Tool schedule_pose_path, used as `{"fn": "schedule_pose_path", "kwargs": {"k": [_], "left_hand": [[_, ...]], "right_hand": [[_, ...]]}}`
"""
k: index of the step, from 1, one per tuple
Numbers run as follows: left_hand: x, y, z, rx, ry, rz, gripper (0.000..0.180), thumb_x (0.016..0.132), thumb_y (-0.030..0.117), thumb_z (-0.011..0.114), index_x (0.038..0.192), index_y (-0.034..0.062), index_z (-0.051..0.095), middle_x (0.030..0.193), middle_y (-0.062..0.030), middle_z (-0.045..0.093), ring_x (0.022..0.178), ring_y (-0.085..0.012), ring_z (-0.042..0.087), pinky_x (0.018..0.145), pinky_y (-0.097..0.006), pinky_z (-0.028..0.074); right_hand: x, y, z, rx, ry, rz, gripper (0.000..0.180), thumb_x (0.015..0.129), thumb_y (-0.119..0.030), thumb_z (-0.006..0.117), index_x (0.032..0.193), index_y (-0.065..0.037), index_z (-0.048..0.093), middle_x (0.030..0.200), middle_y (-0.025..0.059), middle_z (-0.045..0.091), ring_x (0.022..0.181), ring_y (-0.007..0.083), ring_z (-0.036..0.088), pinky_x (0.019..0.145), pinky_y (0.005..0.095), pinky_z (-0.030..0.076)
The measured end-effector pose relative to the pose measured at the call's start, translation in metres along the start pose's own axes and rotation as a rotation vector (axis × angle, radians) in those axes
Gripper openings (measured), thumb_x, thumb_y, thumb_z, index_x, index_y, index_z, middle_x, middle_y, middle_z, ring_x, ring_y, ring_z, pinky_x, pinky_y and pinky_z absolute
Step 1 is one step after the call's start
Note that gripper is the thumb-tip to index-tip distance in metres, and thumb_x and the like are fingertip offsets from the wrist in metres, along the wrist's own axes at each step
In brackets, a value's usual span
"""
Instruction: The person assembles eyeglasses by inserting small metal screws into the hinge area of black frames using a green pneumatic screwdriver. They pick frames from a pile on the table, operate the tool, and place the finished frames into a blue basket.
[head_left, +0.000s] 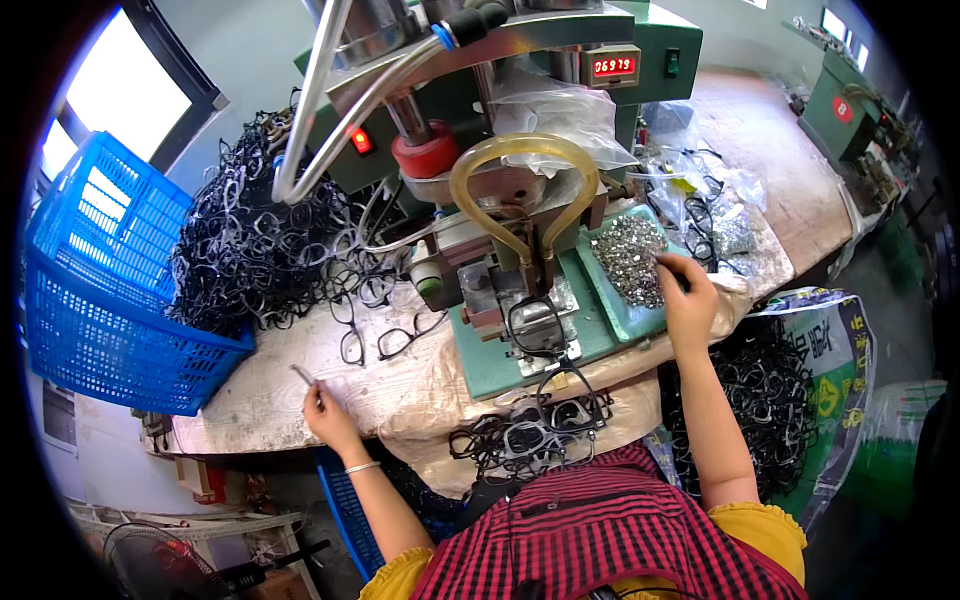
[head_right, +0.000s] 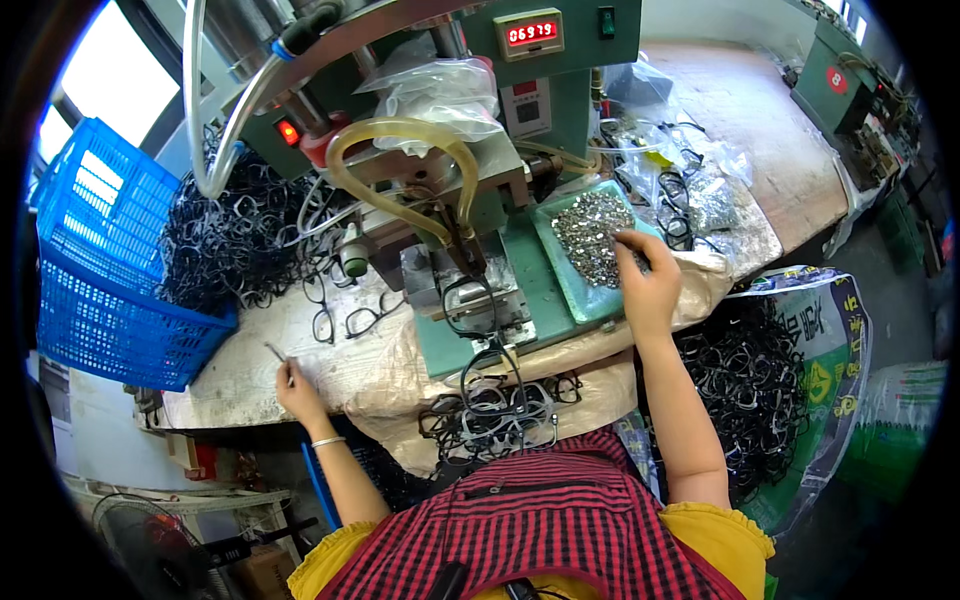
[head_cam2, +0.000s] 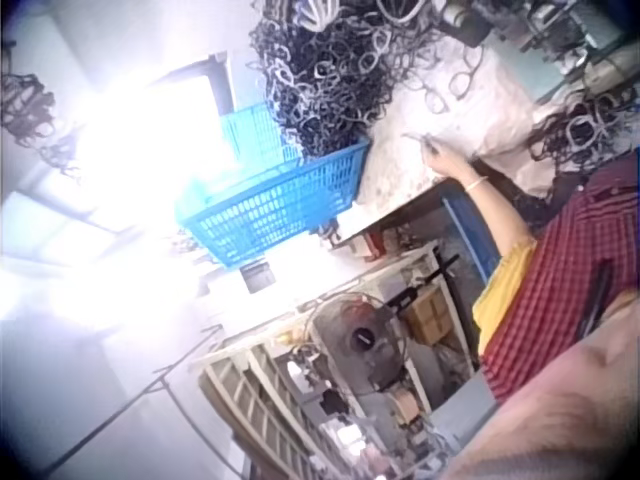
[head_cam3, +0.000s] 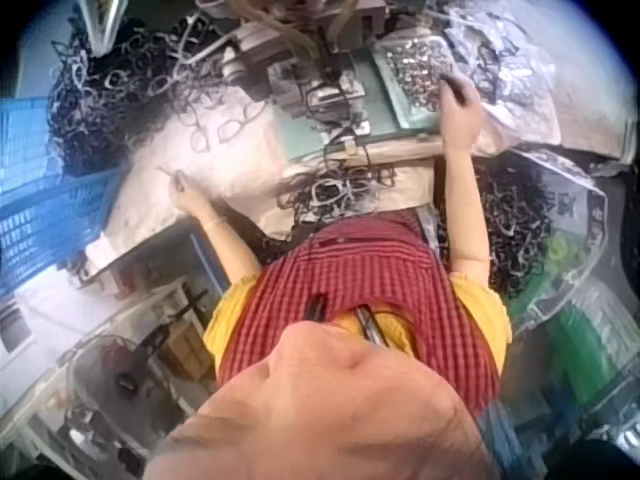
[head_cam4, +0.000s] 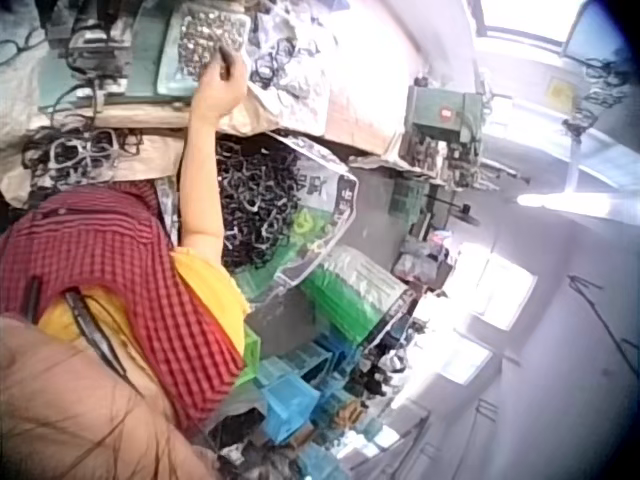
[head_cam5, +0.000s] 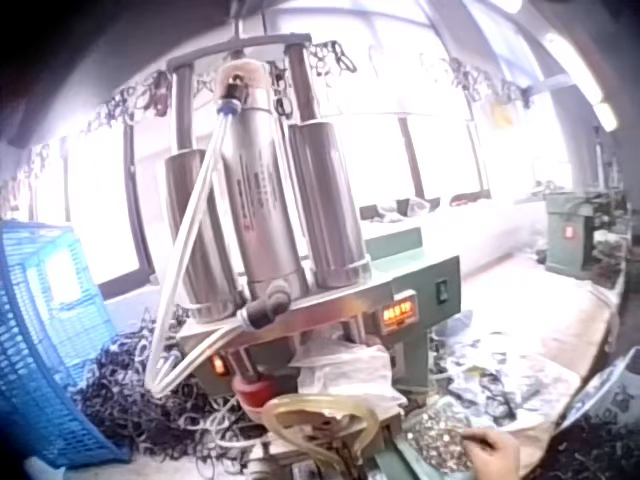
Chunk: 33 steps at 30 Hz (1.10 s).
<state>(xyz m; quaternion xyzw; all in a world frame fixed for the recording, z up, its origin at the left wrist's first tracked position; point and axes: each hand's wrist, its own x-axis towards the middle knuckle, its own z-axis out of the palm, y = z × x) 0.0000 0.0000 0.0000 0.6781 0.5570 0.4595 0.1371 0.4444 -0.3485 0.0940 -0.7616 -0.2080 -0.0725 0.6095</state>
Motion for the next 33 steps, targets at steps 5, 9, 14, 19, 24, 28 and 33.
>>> {"fn": "schedule_pose_path", "kwargs": {"k": [5,9,14,19,24,28,33], "left_hand": [[-0.005,0.078,-0.023,-0.601,0.042,-0.153,0.017,0.106,0.02,0.05,0.11,0.004,0.054,0.091,-0.0127,0.07,0.072,-0.0111,0.061,0.069,-0.025,0.052],[-0.002,0.137,-0.014,-0.77,-0.14,-0.044,0.014,0.105,0.018,0.051,0.11,0.0053,0.054,0.087,-0.0119,0.069,0.066,-0.0116,0.057,0.064,-0.025,0.049],[-0.013,0.174,0.037,-0.885,-0.297,-0.061,0.012,0.104,0.016,0.055,0.106,0.0042,0.058,0.087,-0.0053,0.064,0.067,-0.0088,0.056,0.062,-0.022,0.044],[-0.048,0.169,0.049,-0.919,-0.307,-0.148,0.01,0.102,0.011,0.056,0.108,0.0032,0.059,0.094,-0.0067,0.064,0.077,-0.0133,0.061,0.072,-0.027,0.051],[-0.041,0.25,0.021,-1.283,-0.261,0.147,0.012,0.103,0.009,0.051,0.11,0.0014,0.059,0.107,-0.0143,0.065,0.093,-0.0226,0.063,0.083,-0.037,0.055],[-0.027,0.337,-0.006,-1.093,-0.318,0.677,0.013,0.102,0.005,0.049,0.113,-0.0009,0.055,0.111,-0.0211,0.062,0.09,-0.0224,0.063,0.078,-0.036,0.057],[-0.028,0.344,-0.002,-1.114,-0.325,0.679,0.013,0.099,-0.001,0.049,0.111,-0.0011,0.052,0.104,-0.0196,0.064,0.084,-0.0237,0.065,0.074,-0.033,0.059]], "right_hand": [[-0.024,0.018,-0.044,-0.031,0.111,0.028,0.014,0.084,-0.001,0.071,0.098,0.001,0.072,0.095,0.0069,0.072,0.091,0.0178,0.066,0.085,0.0303,0.05],[-0.026,-0.041,-0.017,0.071,-0.104,-0.095,0.013,0.083,0.0,0.07,0.096,-0.001,0.073,0.096,0.0075,0.071,0.092,0.0185,0.066,0.086,0.0299,0.049],[0.0,-0.097,0.045,0.237,-0.282,-0.305,0.018,0.078,-0.001,0.071,0.096,-0.001,0.07,0.095,0.0099,0.071,0.089,0.0226,0.067,0.083,0.0329,0.051],[-0.018,-0.093,0.071,0.473,-0.345,-0.076,0.041,0.081,-0.002,0.072,0.119,0.002,0.057,0.092,0.0074,0.069,0.088,0.0132,0.065,0.084,0.0278,0.05],[-0.021,-0.097,0.069,0.587,-0.395,0.009,0.045,0.081,-0.001,0.072,0.121,0.002,0.053,0.087,0.0043,0.067,0.089,0.0107,0.063,0.086,0.0251,0.047],[-0.022,-0.114,0.068,0.645,-0.464,-0.006,0.051,0.082,-0.001,0.07,0.128,0.003,0.048,0.096,0.0068,0.069,0.093,0.0115,0.063,0.089,0.0272,0.047],[-0.033,-0.141,0.047,0.659,-0.524,0.117,0.055,0.084,-0.002,0.067,0.135,0.004,0.046,0.108,0.0125,0.068,0.105,0.0161,0.063,0.095,0.0302,0.046]]}}
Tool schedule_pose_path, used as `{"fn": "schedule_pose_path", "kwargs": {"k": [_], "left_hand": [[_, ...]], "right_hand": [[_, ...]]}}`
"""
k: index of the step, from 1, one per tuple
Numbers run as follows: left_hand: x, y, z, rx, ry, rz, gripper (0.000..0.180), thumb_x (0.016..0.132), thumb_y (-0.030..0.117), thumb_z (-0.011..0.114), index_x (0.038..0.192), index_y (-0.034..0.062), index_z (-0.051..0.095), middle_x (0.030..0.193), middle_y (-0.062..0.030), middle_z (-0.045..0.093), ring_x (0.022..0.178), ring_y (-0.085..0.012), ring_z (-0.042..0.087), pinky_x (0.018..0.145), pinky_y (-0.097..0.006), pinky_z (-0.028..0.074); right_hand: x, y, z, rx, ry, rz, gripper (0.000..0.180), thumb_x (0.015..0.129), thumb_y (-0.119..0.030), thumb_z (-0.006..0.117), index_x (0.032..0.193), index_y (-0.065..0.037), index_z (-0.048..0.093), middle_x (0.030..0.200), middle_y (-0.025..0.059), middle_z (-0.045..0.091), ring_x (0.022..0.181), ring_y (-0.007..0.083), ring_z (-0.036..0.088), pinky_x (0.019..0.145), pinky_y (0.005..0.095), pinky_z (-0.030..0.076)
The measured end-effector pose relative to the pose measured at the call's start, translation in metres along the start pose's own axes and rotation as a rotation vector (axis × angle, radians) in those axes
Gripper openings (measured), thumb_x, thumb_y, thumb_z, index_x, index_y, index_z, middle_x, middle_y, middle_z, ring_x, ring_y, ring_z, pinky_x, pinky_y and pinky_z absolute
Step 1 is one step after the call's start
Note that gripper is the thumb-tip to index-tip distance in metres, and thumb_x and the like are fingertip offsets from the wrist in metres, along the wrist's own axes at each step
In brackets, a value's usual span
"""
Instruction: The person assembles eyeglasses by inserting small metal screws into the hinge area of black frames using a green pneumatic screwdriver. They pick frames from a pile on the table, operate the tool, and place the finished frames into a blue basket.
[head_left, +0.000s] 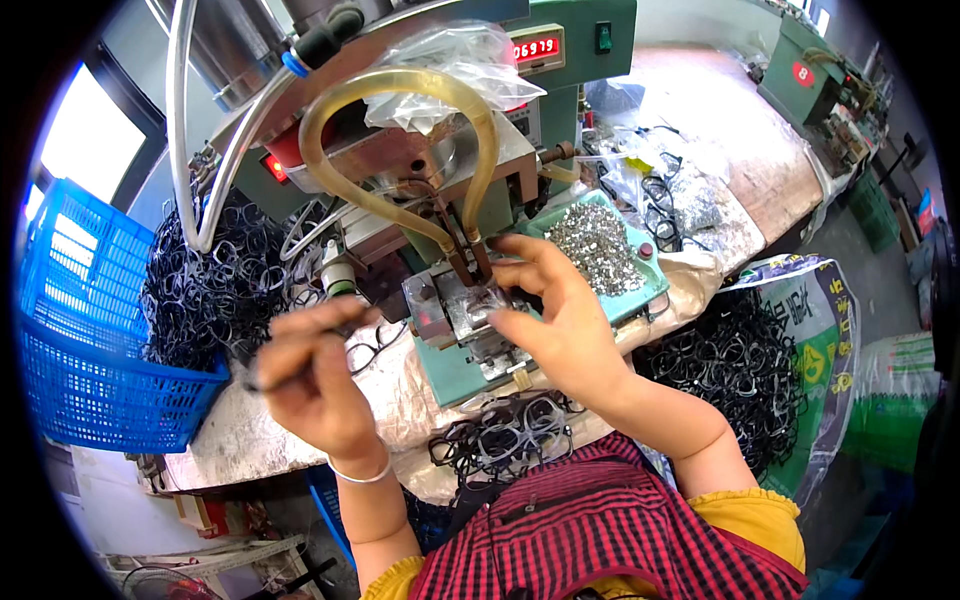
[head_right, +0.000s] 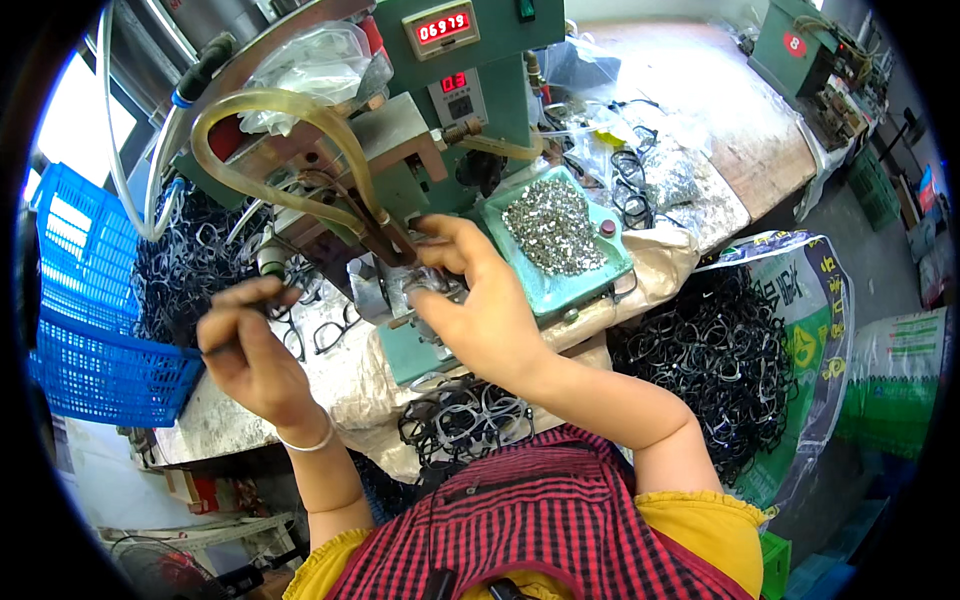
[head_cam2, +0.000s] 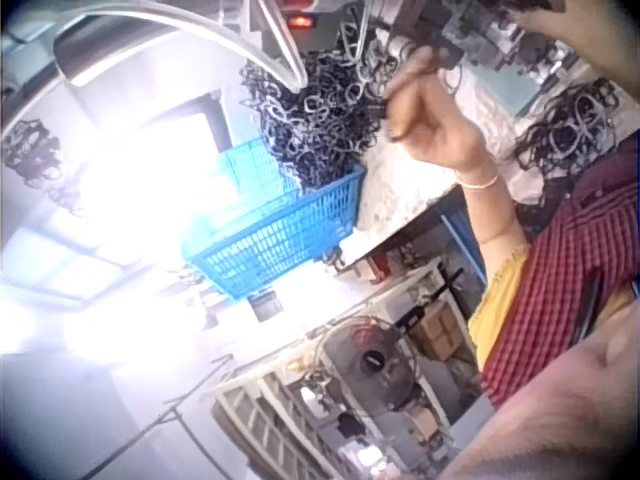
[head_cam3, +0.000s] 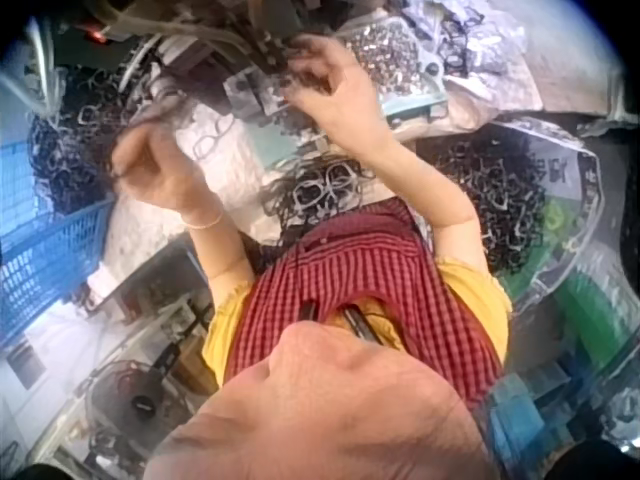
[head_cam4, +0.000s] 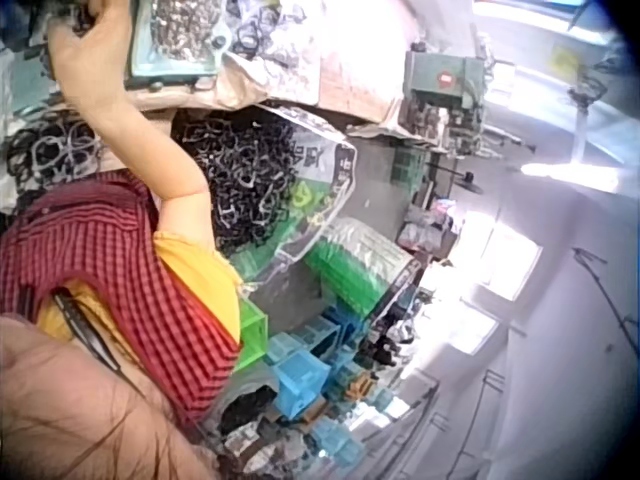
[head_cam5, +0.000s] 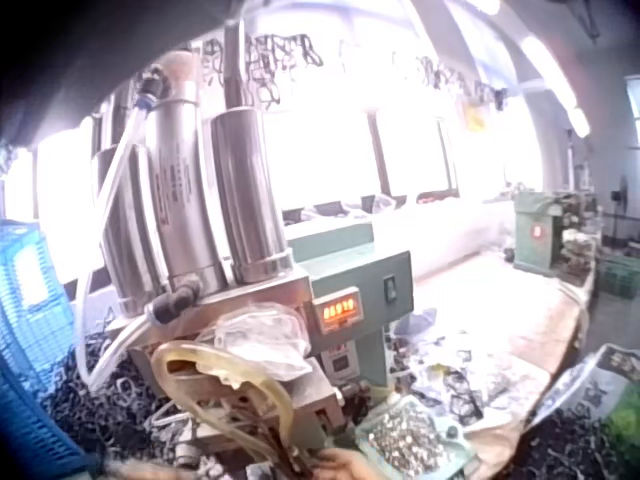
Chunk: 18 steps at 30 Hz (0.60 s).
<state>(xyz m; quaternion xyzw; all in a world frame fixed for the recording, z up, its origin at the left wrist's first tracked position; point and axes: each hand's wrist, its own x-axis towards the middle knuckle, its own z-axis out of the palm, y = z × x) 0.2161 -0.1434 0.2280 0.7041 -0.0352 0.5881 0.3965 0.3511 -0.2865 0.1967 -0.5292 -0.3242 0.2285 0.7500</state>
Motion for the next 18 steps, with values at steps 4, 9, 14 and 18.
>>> {"fn": "schedule_pose_path", "kwargs": {"k": [4,9,14,18], "left_hand": [[-0.034,0.008,0.009,0.213,-0.431,0.095,0.014,0.078,0.004,0.075,0.091,0.0106,0.074,0.097,-0.0083,0.075,0.083,-0.0224,0.07,0.083,-0.041,0.053],[-0.039,-0.01,0.025,0.261,-0.604,0.214,0.023,0.073,0.009,0.08,0.096,0.01,0.076,0.1,-0.0041,0.075,0.082,-0.027,0.064,0.081,-0.043,0.052],[-0.045,-0.011,0.021,0.259,-0.601,0.193,0.022,0.072,0.011,0.08,0.094,0.0107,0.077,0.102,-0.004,0.075,0.082,-0.0264,0.065,0.081,-0.044,0.052],[-0.042,-0.014,0.018,0.237,-0.642,0.19,0.025,0.073,0.011,0.077,0.098,0.0108,0.075,0.107,-0.0043,0.074,0.081,-0.0248,0.064,0.086,-0.044,0.052]], "right_hand": [[0.003,-0.01,-0.03,-0.371,-0.141,-0.094,0.043,0.084,-0.008,0.064,0.127,-0.003,0.059,0.119,0.0159,0.066,0.115,0.0283,0.063,0.1,0.0371,0.048],[0.026,0.063,-0.108,-1.357,0.134,-0.175,0.028,0.077,-0.016,0.074,0.103,-0.006,0.071,0.128,0.0218,0.061,0.131,0.0405,0.049,0.109,0.048,0.041],[0.015,0.093,-0.145,-1.248,0.234,-0.283,0.015,0.073,-0.012,0.078,0.087,-0.008,0.076,0.129,0.0231,0.061,0.13,0.04,0.05,0.109,0.0461,0.04],[0.023,0.091,-0.142,-1.259,0.283,-0.309,0.012,0.073,-0.011,0.078,0.083,-0.006,0.075,0.124,0.0217,0.064,0.124,0.0394,0.055,0.106,0.0454,0.042]]}}
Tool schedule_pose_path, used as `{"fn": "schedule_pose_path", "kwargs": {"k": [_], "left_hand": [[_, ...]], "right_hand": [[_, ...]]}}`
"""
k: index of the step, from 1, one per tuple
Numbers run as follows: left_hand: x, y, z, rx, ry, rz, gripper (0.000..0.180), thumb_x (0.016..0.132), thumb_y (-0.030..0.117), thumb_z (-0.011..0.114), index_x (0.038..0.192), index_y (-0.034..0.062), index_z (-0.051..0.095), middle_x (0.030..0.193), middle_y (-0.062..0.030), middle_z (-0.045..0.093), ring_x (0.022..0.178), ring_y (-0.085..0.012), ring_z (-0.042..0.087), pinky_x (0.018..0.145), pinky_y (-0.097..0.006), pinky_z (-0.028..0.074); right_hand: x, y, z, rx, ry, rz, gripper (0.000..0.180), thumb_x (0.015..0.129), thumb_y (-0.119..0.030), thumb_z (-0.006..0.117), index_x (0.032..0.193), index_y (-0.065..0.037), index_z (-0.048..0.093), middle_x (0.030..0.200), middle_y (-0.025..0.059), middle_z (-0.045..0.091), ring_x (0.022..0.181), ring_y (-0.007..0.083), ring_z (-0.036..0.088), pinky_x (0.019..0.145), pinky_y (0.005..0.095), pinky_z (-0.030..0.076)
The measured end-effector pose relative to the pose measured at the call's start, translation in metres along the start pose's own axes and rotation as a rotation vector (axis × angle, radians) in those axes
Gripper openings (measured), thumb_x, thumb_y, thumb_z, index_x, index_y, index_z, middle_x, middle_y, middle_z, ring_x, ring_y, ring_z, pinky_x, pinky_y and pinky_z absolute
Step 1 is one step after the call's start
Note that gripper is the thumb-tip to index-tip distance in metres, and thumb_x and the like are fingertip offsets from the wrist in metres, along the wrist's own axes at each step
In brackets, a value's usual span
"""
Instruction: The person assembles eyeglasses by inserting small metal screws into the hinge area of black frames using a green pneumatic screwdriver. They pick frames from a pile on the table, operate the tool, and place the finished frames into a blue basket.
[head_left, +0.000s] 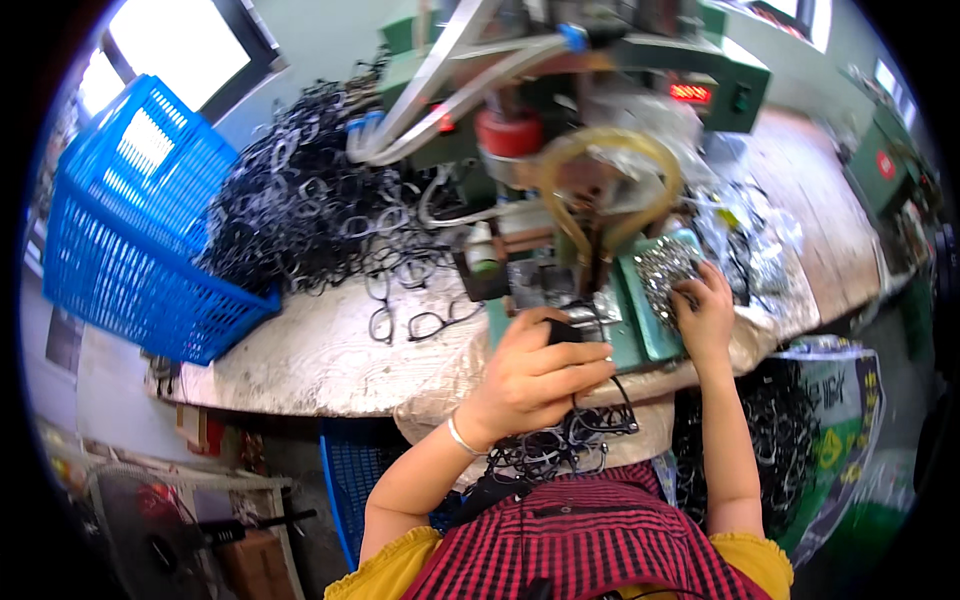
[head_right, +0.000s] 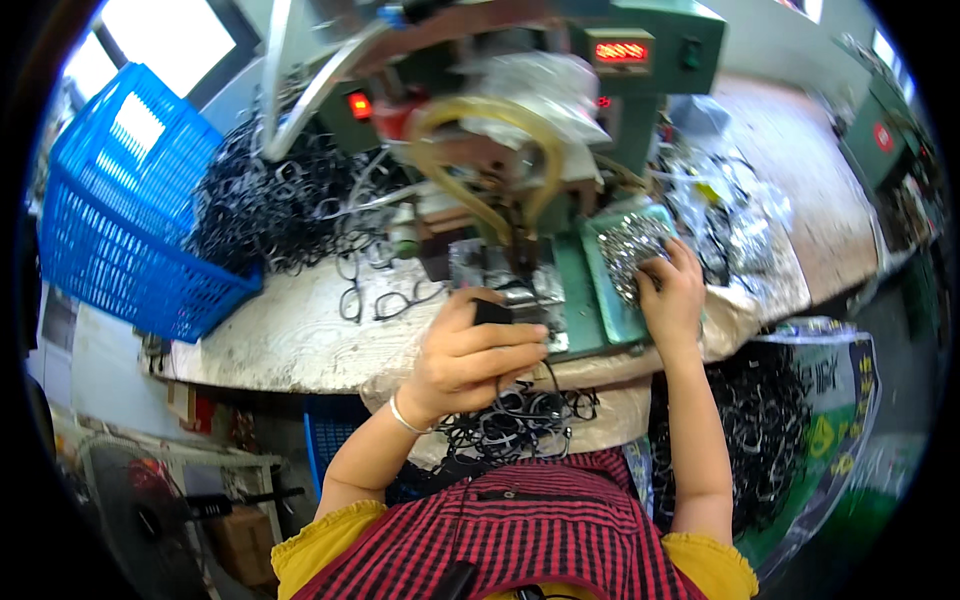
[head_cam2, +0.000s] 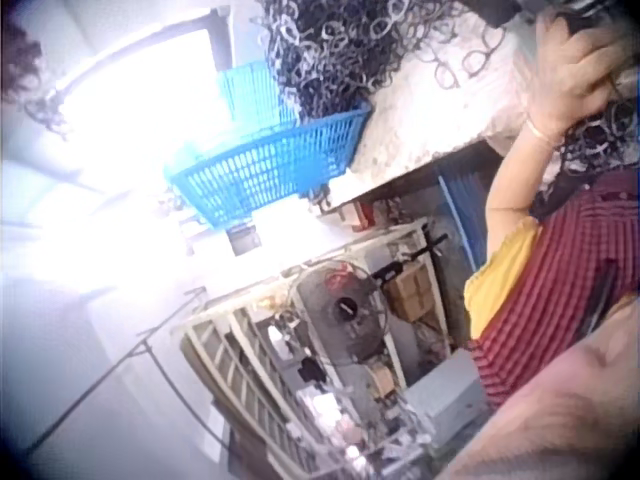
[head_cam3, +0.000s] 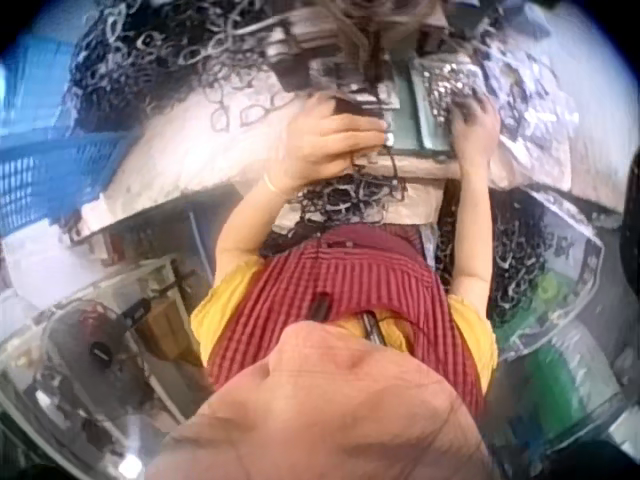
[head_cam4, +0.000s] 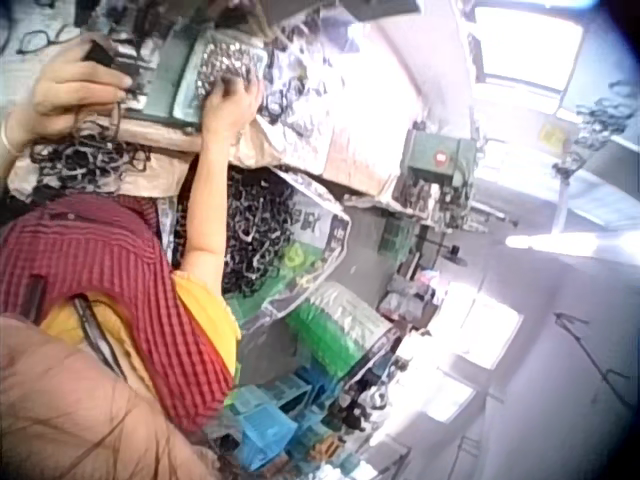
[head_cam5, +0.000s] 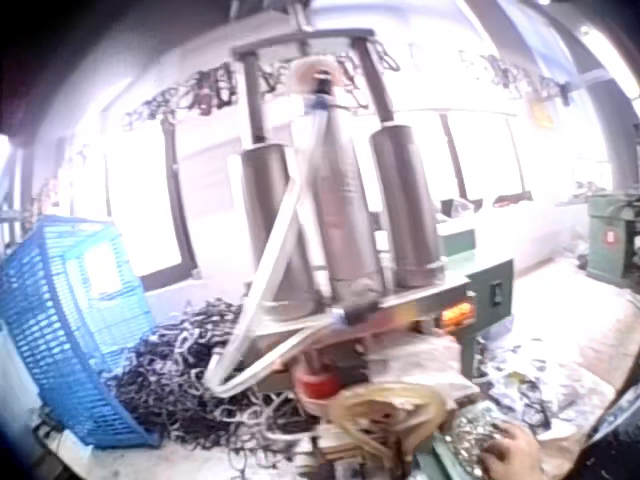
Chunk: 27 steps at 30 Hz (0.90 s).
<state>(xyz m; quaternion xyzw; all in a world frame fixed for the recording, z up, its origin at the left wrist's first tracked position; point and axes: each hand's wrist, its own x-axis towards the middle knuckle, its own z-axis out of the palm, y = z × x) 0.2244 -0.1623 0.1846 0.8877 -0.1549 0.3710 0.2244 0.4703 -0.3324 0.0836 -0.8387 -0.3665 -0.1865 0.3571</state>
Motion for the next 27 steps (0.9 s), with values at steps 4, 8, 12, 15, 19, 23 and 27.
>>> {"fn": "schedule_pose_path", "kwargs": {"k": [4,8,12,15,19,23,27], "left_hand": [[-0.023,0.012,0.022,0.039,0.133,-0.084,0.039,0.076,0.003,0.072,0.114,0.0084,0.067,0.117,-0.0074,0.069,0.099,-0.0287,0.066,0.102,-0.048,0.047],[-0.085,0.006,0.041,0.214,0.634,-0.483,0.044,0.084,0.006,0.071,0.126,0.001,0.06,0.124,-0.0177,0.065,0.115,-0.0351,0.061,0.105,-0.044,0.043],[-0.094,-0.089,0.011,0.361,0.513,-0.896,0.089,0.079,0.02,0.082,0.15,-0.0011,0.032,0.148,-0.0231,0.041,0.137,-0.0369,0.037,0.114,-0.046,0.028],[-0.091,-0.146,-0.01,0.364,0.424,-0.915,0.096,0.072,0.021,0.086,0.149,-0.001,0.033,0.147,-0.0244,0.043,0.136,-0.039,0.039,0.112,-0.046,0.03],[-0.065,-0.127,-0.082,0.53,0.778,-0.701,0.055,0.085,0.014,0.074,0.134,0.002,0.053,0.131,-0.0148,0.058,0.119,-0.0286,0.054,0.1,-0.038,0.043],[-0.103,-0.149,-0.135,0.643,0.57,-0.683,0.014,0.089,0.002,0.063,0.102,0.0049,0.068,0.095,-0.0091,0.07,0.086,-0.0273,0.064,0.078,-0.037,0.051],[-0.24,-0.192,-0.142,0.839,-0.082,-0.629,0.037,0.077,-0.01,0.055,0.108,0.0062,0.068,0.099,-0.0149,0.07,0.091,-0.0377,0.061,0.079,-0.045,0.049]], "right_hand": [[0.003,-0.004,0.006,0.041,0.074,-0.02,0.01,0.08,-0.008,0.068,0.087,-0.002,0.066,0.107,0.0189,0.067,0.106,0.0371,0.061,0.095,0.0445,0.047],[-0.011,-0.001,-0.008,0.167,0.055,-0.015,0.008,0.082,-0.005,0.057,0.088,0.0,0.06,0.088,0.0166,0.061,0.085,0.036,0.058,0.08,0.0426,0.046],[0.005,-0.016,0.005,0.231,0.064,-0.004,0.01,0.082,-0.005,0.06,0.09,0.0,0.064,0.087,0.0159,0.066,0.083,0.0349,0.062,0.079,0.0414,0.049],[0.011,-0.04,0.014,0.331,0.083,0.05,0.01,0.086,-0.008,0.067,0.092,-0.001,0.071,0.084,0.0127,0.07,0.078,0.0263,0.066,0.074,0.035,0.051],[0.005,-0.036,0.005,0.52,-0.001,0.268,0.011,0.088,-0.004,0.069,0.098,0.0,0.072,0.087,0.0059,0.072,0.075,0.0118,0.064,0.072,0.0267,0.05],[0.01,-0.023,0.005,0.578,-0.034,0.267,0.014,0.088,-0.002,0.069,0.102,0.001,0.071,0.088,0.0031,0.071,0.077,0.0076,0.062,0.073,0.0235,0.049],[-0.006,-0.009,0.004,0.483,-0.023,0.3,0.014,0.087,-0.003,0.07,0.101,0.0,0.071,0.09,0.003,0.071,0.082,0.0091,0.062,0.078,0.0244,0.049]]}}
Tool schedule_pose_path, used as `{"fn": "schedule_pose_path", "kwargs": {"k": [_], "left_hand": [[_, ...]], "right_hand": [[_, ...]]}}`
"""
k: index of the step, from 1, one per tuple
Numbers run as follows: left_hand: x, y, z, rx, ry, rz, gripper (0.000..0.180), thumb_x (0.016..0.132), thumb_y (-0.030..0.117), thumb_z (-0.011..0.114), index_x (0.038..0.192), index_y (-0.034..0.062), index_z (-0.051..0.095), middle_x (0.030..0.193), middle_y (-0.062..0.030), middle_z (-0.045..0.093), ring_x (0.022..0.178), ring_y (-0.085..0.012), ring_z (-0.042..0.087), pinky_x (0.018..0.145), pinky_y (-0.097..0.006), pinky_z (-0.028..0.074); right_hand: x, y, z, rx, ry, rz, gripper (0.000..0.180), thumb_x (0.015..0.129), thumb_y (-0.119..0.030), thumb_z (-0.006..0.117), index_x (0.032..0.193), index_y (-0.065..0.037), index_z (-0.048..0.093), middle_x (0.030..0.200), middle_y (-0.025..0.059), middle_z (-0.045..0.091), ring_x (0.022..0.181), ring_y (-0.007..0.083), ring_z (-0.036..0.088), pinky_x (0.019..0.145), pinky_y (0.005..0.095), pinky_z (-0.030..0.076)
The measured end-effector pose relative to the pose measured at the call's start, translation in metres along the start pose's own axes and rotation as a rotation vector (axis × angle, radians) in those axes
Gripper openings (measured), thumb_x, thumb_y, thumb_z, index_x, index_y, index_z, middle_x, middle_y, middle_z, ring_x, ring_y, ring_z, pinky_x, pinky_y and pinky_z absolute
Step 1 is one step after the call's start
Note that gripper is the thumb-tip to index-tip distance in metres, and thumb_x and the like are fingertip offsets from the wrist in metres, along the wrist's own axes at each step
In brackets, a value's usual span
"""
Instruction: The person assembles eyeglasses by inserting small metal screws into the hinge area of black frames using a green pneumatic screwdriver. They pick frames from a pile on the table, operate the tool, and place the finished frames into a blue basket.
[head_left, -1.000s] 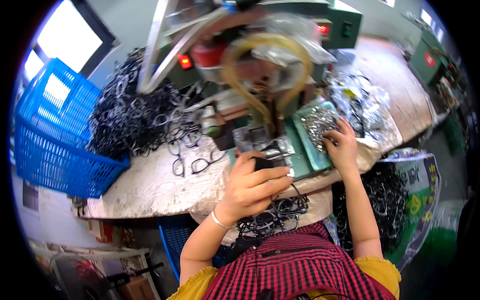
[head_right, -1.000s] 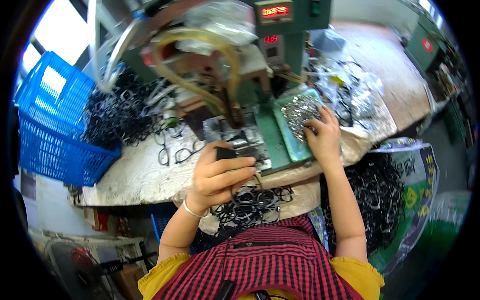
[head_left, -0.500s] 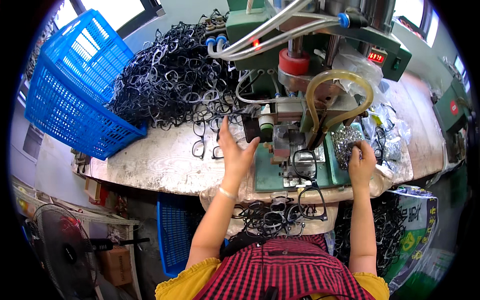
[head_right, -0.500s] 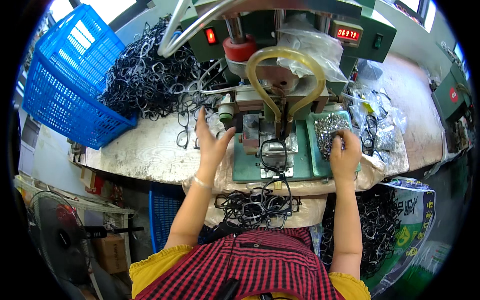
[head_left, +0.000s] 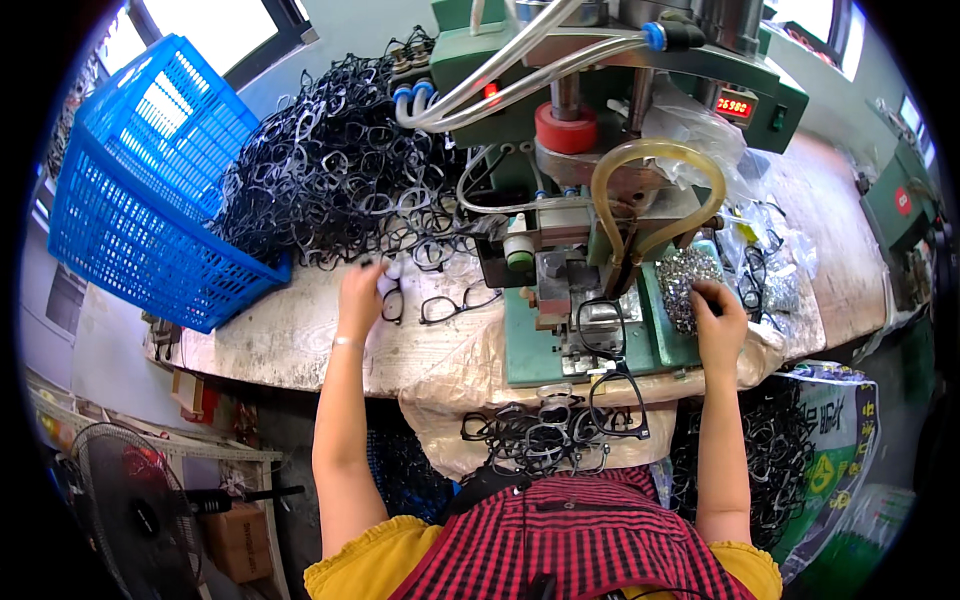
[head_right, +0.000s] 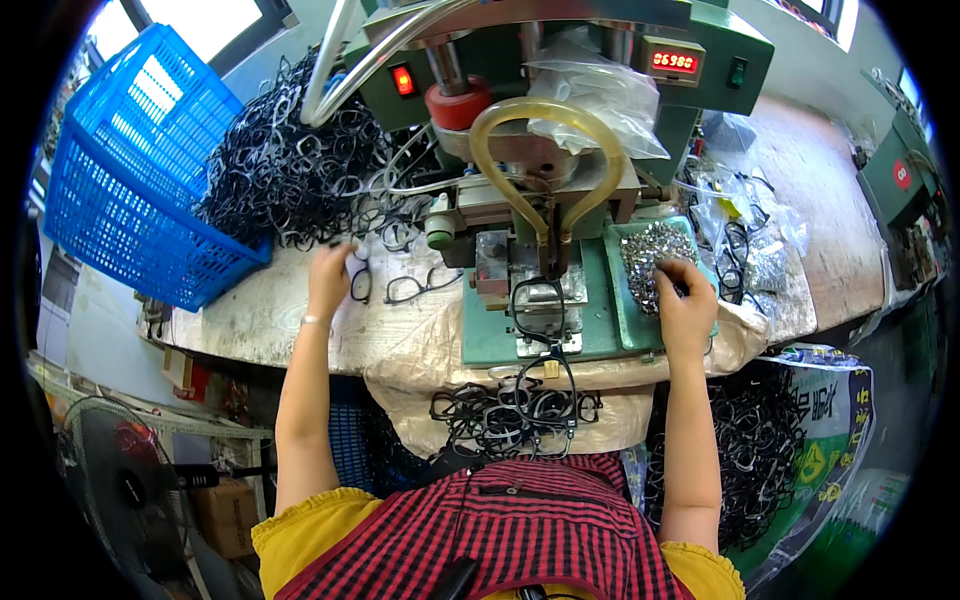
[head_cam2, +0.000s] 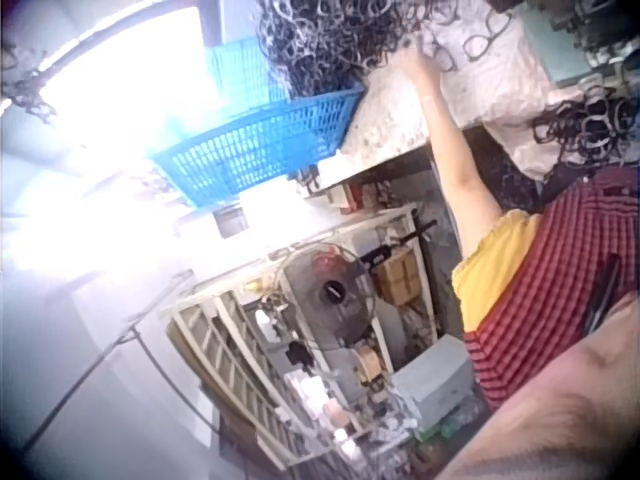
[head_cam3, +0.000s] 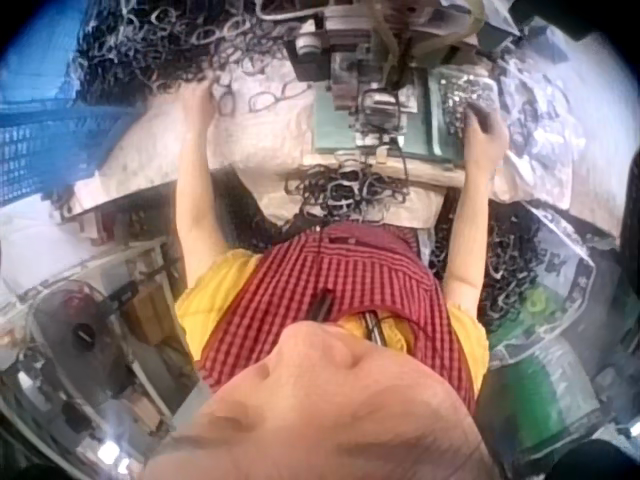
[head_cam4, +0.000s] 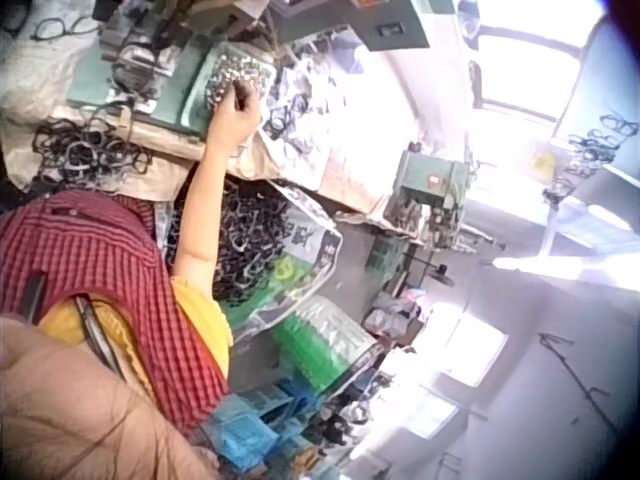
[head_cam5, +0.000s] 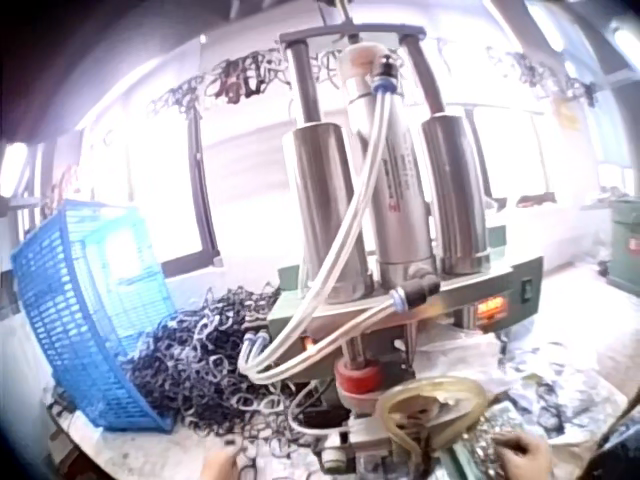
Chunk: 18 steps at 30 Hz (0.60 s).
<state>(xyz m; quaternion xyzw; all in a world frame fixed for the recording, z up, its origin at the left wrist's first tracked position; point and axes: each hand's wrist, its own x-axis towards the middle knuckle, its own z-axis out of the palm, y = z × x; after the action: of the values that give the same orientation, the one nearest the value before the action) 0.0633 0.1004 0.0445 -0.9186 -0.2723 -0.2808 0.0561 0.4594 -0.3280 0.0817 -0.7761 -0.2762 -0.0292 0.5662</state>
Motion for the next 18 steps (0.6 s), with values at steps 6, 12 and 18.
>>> {"fn": "schedule_pose_path", "kwargs": {"k": [6,12,18], "left_hand": [[-0.055,0.052,-0.039,-0.104,-0.134,-0.179,0.035,0.082,-0.006,0.059,0.115,0.0052,0.064,0.091,-0.0111,0.065,0.086,-0.0316,0.058,0.077,-0.04,0.048],[-0.028,0.082,-0.037,-1.09,0.209,-0.647,0.039,0.092,-0.001,0.051,0.13,0.0058,0.056,0.084,0.001,0.049,0.072,-0.0094,0.049,0.067,-0.025,0.045],[-0.019,0.173,-0.02,-1.463,0.273,-0.89,0.032,0.106,0.036,0.048,0.118,0.008,0.058,0.084,0.001,0.053,0.066,-0.0073,0.049,0.057,-0.022,0.037]], "right_hand": [[-0.032,0.012,-0.049,-0.097,0.114,0.005,0.014,0.083,0.0,0.071,0.096,0.001,0.073,0.095,0.0087,0.072,0.091,0.0207,0.067,0.087,0.0323,0.05],[-0.014,-0.098,-0.004,0.129,-0.214,-0.206,0.016,0.082,0.0,0.07,0.098,0.002,0.072,0.096,0.0087,0.073,0.091,0.0197,0.067,0.086,0.0323,0.051],[-0.018,-0.11,0.049,0.524,-0.184,-0.056,0.036,0.081,-0.001,0.073,0.114,0.004,0.06,0.097,0.0055,0.067,0.094,0.0124,0.064,0.085,0.0265,0.05]]}}
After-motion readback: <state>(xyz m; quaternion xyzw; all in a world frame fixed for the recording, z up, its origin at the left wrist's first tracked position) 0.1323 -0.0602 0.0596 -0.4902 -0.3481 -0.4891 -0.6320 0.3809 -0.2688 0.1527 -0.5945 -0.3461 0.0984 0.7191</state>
